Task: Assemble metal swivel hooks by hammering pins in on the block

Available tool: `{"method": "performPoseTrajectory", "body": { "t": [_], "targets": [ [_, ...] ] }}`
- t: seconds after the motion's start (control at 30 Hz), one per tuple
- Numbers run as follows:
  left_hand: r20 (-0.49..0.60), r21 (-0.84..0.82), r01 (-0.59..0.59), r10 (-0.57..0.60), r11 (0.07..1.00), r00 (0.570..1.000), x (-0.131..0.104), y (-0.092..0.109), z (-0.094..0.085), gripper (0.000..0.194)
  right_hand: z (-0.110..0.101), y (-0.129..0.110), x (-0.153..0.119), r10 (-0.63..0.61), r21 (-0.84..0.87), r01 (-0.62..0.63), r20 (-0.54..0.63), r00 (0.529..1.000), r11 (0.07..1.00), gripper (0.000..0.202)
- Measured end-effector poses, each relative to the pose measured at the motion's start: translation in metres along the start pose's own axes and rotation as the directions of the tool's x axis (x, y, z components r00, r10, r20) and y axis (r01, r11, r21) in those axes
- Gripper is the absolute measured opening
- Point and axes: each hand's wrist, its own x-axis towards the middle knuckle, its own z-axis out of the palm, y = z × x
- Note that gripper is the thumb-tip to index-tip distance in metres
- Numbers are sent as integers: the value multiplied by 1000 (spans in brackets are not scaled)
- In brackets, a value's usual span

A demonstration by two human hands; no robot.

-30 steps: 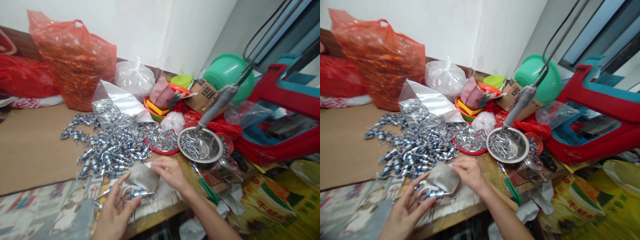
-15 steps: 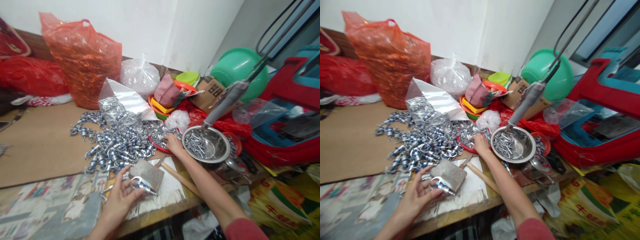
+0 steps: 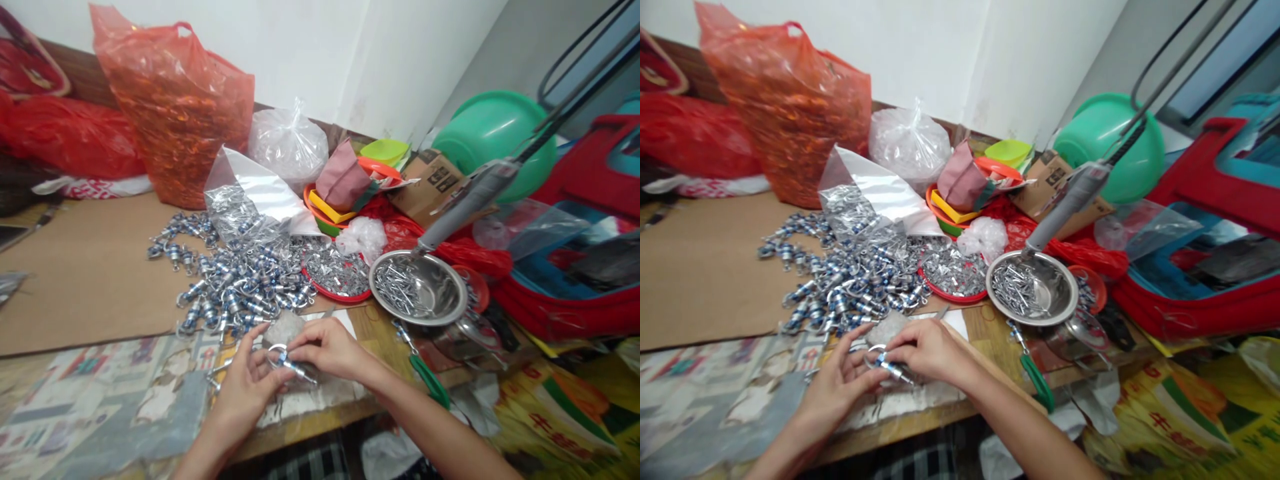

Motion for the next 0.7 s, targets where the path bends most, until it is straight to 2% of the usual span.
{"method": "performPoseTrajectory", "body": {
  "t": [0.1,0.17,0.3,0.37,0.4,0.47,0.5,0.57,0.63,0.7],
  "targets": [
    [1,7,-3,3,1000,1000,1,0,-1,69,3,-3,7,-34,-121,33,-4,999,992,8],
    [-1,8,-4,4,1000,1000,1,-1,-1,70,7,-4,10,-61,-168,51,-52,997,984,9],
    [-4,5,2,-2,1000,1000,2,-2,0,74,14,-1,7,-105,-130,84,-161,981,988,10],
    [-20,9,7,-7,1000,1000,2,-3,-1,74,9,6,-1,-115,-73,98,-298,947,993,11],
    [-31,13,13,-12,1000,999,2,-4,-1,75,3,10,-8,-106,-74,84,-391,914,994,14],
    [-48,20,20,-19,1000,999,3,-4,-1,76,-10,24,-25,-71,-180,-27,-517,853,983,19],
    [-51,22,22,-21,1000,998,3,-5,-1,76,-17,32,-35,-43,-273,-121,-527,849,955,23],
    [-49,20,17,-16,1000,999,3,-4,-1,76,-27,50,-53,54,-464,-287,-452,890,838,31],
    [-50,17,13,-12,1000,999,3,-3,0,76,-31,64,-64,157,-556,-347,-360,920,755,27],
    [-51,18,16,-16,1000,999,2,-2,0,76,-31,67,-70,188,-531,-349,-333,924,772,21]
  ]
}}
